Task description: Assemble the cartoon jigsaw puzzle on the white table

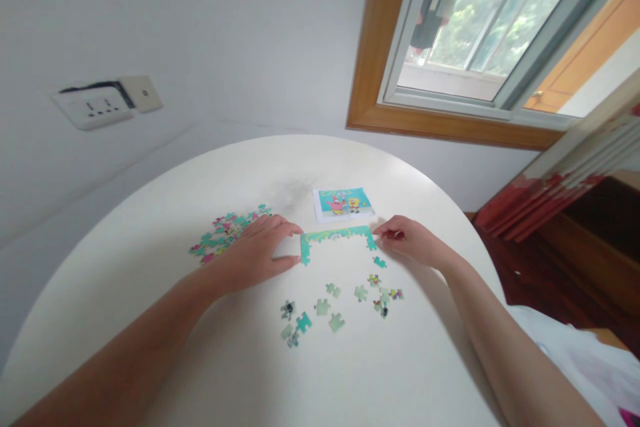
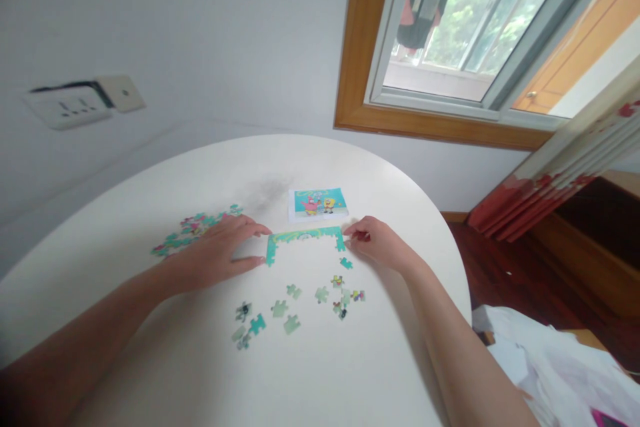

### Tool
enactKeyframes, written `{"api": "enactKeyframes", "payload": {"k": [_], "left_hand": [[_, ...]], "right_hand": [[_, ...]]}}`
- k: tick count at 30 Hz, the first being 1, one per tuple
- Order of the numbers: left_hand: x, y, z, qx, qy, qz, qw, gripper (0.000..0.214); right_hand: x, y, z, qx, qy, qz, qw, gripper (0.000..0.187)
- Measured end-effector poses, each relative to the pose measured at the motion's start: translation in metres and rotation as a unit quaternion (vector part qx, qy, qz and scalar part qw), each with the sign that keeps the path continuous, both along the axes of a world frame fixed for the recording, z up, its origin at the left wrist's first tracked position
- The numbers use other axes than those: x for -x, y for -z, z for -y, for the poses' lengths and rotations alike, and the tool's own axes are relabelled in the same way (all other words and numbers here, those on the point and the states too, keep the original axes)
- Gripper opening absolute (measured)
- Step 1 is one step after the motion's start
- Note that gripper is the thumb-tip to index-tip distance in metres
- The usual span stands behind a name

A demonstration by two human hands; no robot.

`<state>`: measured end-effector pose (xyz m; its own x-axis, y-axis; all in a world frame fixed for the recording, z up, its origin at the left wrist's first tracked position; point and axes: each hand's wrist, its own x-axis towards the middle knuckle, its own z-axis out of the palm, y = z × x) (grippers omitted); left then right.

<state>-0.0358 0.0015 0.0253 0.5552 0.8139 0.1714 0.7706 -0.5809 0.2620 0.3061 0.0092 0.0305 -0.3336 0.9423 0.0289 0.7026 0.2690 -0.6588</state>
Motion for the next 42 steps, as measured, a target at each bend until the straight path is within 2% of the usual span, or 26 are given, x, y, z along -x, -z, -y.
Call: {"api": "enactKeyframes", "payload": {"k": [5,7,9,21,34,42], "left_hand": [[0.002,0.002,-0.002,0.007,0.001,0.013,1.0,0.029],[0.003,0.002,-0.003,0.009,0.003,0.015,1.0,0.029],[0.003,0.002,-0.003,0.011,0.006,0.015,1.0,0.029],[0.001,-0.002,-0.001,0.014,-0.001,0.019,1.0,0.03],[0.0,-0.002,0.0,0.012,0.012,0.017,1.0,0.031],[0.0,-0.001,-0.001,0.014,0.009,0.018,1.0,0.032]], "right_hand": [[-0.002,-0.016,0.013,0.056,-0.05,0.022,0.997,0.019],[-0.001,-0.022,0.019,0.099,-0.086,0.024,0.991,0.018],[0.002,-0.027,0.023,0.115,-0.094,0.024,0.989,0.022],[0.008,-0.024,0.025,0.084,-0.137,0.018,0.987,0.027],[0.026,-0.022,0.031,0.044,-0.119,0.02,0.992,0.018],[0.035,-0.016,0.033,0.031,-0.117,0.005,0.993,0.019]]}}
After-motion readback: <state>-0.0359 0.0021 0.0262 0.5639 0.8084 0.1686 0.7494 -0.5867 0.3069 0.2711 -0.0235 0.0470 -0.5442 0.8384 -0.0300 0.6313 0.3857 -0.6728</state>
